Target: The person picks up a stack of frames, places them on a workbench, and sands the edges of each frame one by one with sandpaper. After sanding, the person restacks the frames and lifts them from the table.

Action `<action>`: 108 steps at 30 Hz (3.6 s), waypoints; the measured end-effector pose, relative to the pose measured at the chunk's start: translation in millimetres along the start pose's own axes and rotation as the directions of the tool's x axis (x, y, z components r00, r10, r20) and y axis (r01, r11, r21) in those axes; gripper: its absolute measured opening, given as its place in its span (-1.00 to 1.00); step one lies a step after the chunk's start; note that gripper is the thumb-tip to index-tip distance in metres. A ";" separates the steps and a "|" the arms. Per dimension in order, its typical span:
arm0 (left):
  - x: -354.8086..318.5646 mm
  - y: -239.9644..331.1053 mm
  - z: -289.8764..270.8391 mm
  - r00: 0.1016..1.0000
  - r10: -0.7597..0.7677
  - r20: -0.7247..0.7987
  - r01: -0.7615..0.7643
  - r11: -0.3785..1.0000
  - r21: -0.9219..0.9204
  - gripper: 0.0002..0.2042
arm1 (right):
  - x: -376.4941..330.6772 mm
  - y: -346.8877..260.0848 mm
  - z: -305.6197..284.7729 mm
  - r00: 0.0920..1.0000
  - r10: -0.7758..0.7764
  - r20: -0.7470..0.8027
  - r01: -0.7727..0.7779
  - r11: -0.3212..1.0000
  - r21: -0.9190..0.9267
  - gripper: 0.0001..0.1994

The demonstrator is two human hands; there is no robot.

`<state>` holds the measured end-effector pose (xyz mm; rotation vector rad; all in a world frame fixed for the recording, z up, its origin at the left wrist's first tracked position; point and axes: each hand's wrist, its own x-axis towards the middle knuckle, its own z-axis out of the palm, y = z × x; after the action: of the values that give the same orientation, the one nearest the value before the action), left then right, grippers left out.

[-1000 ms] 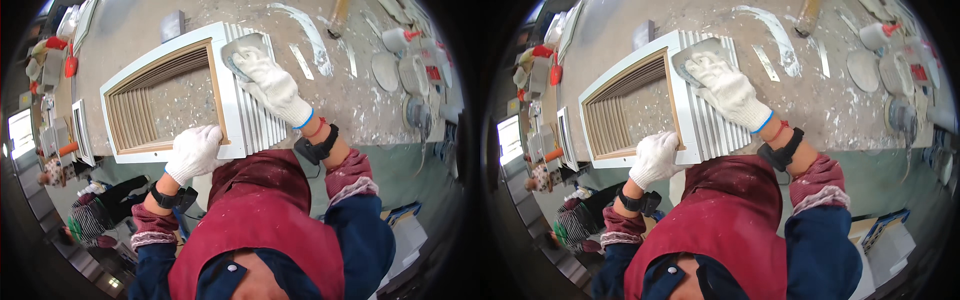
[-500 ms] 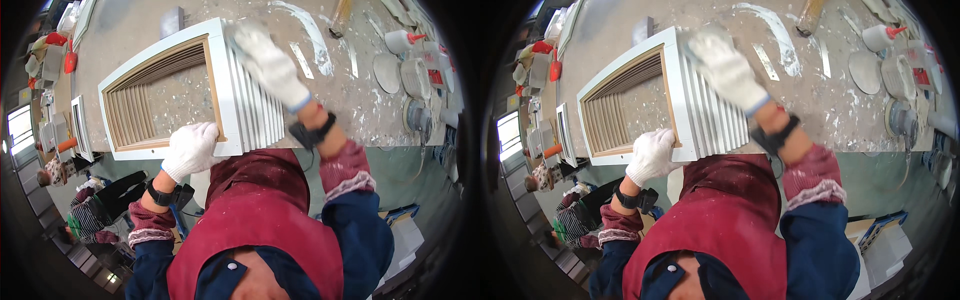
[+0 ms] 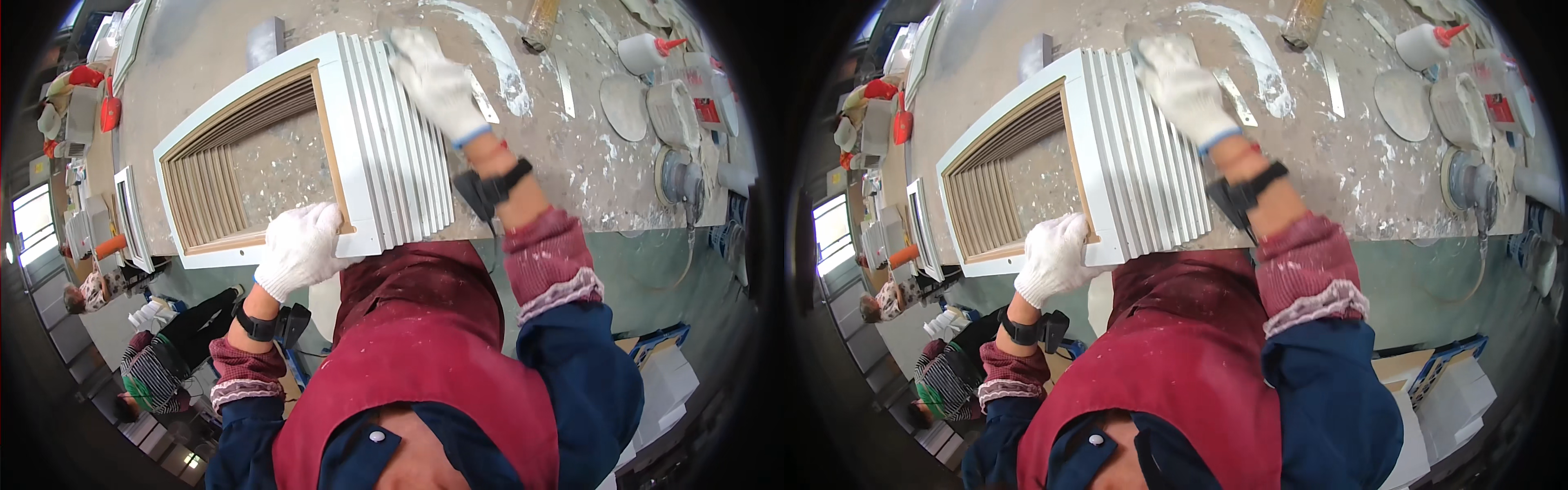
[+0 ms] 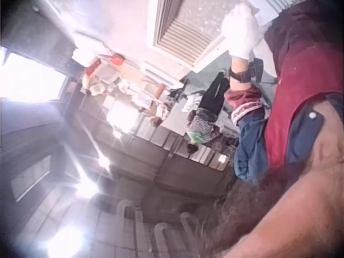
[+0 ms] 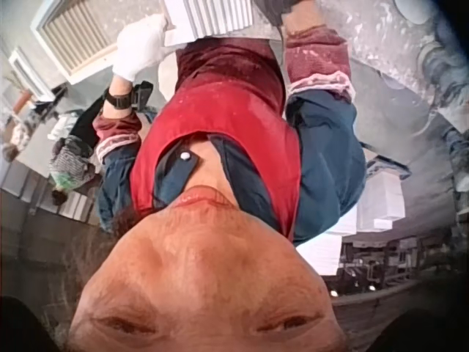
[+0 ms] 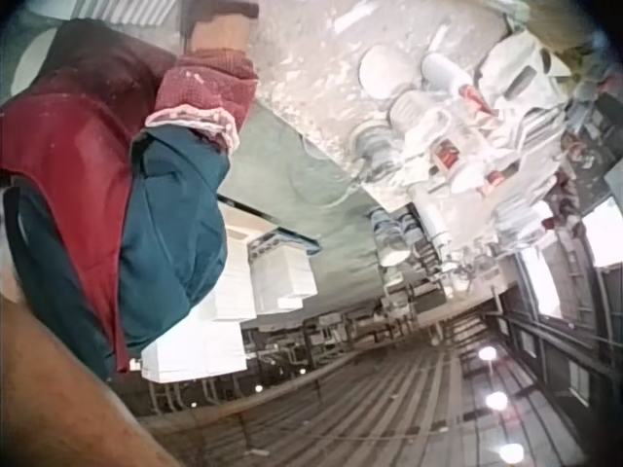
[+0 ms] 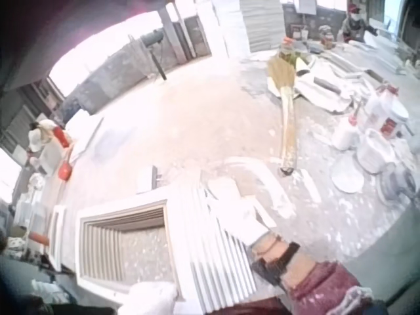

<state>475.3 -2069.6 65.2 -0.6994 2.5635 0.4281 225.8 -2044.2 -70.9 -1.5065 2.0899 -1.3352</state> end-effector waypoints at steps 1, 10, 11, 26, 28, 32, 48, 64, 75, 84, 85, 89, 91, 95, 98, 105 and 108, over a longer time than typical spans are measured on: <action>-0.5 0.8 -0.1 1.000 -0.004 -0.005 0.004 1.000 0.003 -0.52 | 5.0 1.4 1.3 0.999 0.045 0.029 -0.046 0.998 0.035 -0.47; 0.0 -3.4 4.7 1.000 -0.006 0.013 0.006 1.000 -0.007 -0.49 | -23.4 -18.7 -18.2 0.993 0.114 0.002 -0.114 0.991 -0.065 -0.57; 0.9 -4.2 6.3 1.000 0.004 -0.007 -0.004 1.000 -0.014 -0.48 | -12.3 -12.9 -18.0 0.992 0.129 -0.001 -0.129 0.991 -0.031 -0.59; -2.7 6.7 -5.1 0.995 -0.085 0.042 0.083 0.996 0.040 -0.48 | 31.7 11.2 5.4 0.999 -0.019 -0.037 0.015 0.995 -0.100 -0.60; -2.4 8.0 -7.1 0.992 -0.102 0.071 0.098 0.994 0.052 -0.47 | 13.9 1.9 6.5 0.964 -0.224 -0.142 0.240 0.965 0.107 -0.62; -3.8 6.7 -8.2 0.996 -0.079 0.049 0.077 0.997 0.029 -0.48 | -56.2 -54.5 3.4 0.814 -0.578 0.052 0.581 0.811 -0.071 -0.62; -4.3 2.7 -2.9 0.998 -0.059 -0.015 0.059 0.998 0.012 -0.43 | 13.4 -62.0 -1.2 0.875 -0.483 -0.007 0.483 0.875 -0.001 -0.58; -19.3 -7.1 2.6 0.963 0.082 -0.256 -0.108 0.990 -0.091 -0.49 | -13.6 46.4 -156.5 0.998 -0.049 0.041 0.064 0.689 -0.722 -0.53; -125.9 -152.3 26.5 0.442 -0.611 -0.656 0.256 0.787 -0.561 -0.34 | -17.1 73.3 -175.1 1.000 -0.004 0.005 0.006 0.690 -0.724 -0.69; -161.0 -305.2 98.9 0.562 -0.713 -0.420 0.250 0.630 -0.735 -0.36 | -73.2 -45.2 -104.5 0.997 -0.006 0.077 0.000 0.997 0.075 -0.57; -160.5 -311.2 107.6 0.617 -0.659 -0.430 0.246 0.681 -0.690 -0.35 | -76.6 -47.7 -92.4 0.994 0.071 0.084 -0.077 0.995 0.067 -0.56; -153.1 -326.1 141.0 0.643 -0.762 -0.081 -0.406 -0.249 -0.879 -0.40 | -80.6 -47.3 -43.9 0.976 0.205 0.077 -0.213 0.969 0.126 -0.50; -149.9 -334.0 150.8 0.681 -0.722 -0.126 -0.502 -0.334 -0.798 -0.43 | -80.3 -46.0 -24.1 0.974 0.219 0.051 -0.225 0.955 0.193 -0.48; -146.8 -335.3 148.4 0.667 -0.745 0.012 -0.359 -0.335 -0.871 -0.61 | -76.2 -43.7 -4.2 0.943 0.328 0.051 -0.328 0.897 0.297 -0.46; -139.2 -311.3 133.7 0.780 -0.622 -0.060 -0.316 -0.309 -0.897 -0.60 | -78.5 -41.8 -6.2 0.880 0.462 0.111 -0.471 0.818 0.330 -0.45; -110.4 -259.0 111.6 0.877 -0.434 -0.207 -0.223 0.014 -0.975 -0.33 | -119.1 -39.8 -41.4 0.763 0.616 0.197 -0.633 0.647 0.425 -0.46; -104.7 -265.0 116.2 0.876 -0.447 -0.181 -0.221 -0.038 -0.975 -0.43 | -132.2 -36.1 -51.0 0.759 0.624 0.183 -0.630 0.635 0.446 -0.46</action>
<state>738.1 -2199.3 -28.6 -1.6482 1.9610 2.5632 273.9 -1907.1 -54.3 -0.4834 1.7988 -1.3835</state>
